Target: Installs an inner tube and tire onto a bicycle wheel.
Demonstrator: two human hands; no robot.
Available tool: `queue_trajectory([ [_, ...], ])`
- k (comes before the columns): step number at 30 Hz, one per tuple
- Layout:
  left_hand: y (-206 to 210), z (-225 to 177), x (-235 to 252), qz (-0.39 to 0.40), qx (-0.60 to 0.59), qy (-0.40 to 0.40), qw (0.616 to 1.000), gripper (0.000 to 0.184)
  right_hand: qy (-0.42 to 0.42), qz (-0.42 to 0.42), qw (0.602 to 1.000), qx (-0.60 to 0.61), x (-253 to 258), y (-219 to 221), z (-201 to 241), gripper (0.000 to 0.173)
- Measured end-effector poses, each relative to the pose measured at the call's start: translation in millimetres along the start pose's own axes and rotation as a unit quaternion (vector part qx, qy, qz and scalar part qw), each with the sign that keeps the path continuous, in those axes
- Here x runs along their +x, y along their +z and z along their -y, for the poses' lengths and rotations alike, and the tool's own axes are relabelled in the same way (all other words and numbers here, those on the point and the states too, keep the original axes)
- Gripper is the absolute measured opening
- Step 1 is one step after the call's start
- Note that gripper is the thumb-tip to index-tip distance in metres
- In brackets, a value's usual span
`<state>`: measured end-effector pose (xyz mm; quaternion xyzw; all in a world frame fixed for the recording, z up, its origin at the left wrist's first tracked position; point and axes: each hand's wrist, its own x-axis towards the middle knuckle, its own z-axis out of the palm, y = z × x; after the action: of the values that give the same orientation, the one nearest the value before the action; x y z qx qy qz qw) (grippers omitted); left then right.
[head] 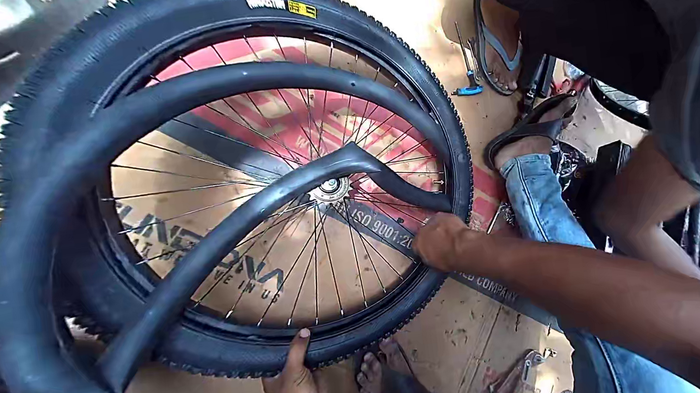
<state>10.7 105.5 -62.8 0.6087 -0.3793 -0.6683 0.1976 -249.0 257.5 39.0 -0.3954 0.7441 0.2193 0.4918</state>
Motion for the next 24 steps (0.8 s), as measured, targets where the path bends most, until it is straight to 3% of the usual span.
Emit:
queue_trajectory([
  [3, 0, -1, -2, 0.001, -0.012, -0.006, 1.000, 0.054, 0.058, 0.001, 0.997, 0.054, -4, 9, 21, 0.015],
  [6, 0, -5, -2, 0.000, 0.001, 0.003, 1.000, 0.058, 0.094, -0.084, 0.982, 0.140, -22, 62, 25, 0.018],
  [10, 4, -15, -2, -0.018, 0.053, 0.033, 0.998, 0.073, 0.130, -0.172, 0.956, 0.197, -31, 136, 29, 0.044],
  [15, -1, -74, 20, -0.029, 0.176, 0.084, 0.980, 0.077, 0.107, -0.062, 0.966, 0.228, -92, 33, 73, 0.025],
  [17, 2, -113, 29, -0.033, 0.282, 0.160, 0.945, 0.102, 0.074, -0.092, 0.962, 0.247, -124, 23, 87, 0.024],
  [20, 27, -164, 20, -0.068, 0.436, 0.285, 0.851, 0.129, 0.078, -0.172, 0.942, 0.277, -142, 61, 92, 0.028],
  [24, 48, -169, -16, -0.047, 0.502, 0.333, 0.797, 0.116, 0.179, -0.118, 0.900, 0.381, -126, 134, 71, 0.032],
])
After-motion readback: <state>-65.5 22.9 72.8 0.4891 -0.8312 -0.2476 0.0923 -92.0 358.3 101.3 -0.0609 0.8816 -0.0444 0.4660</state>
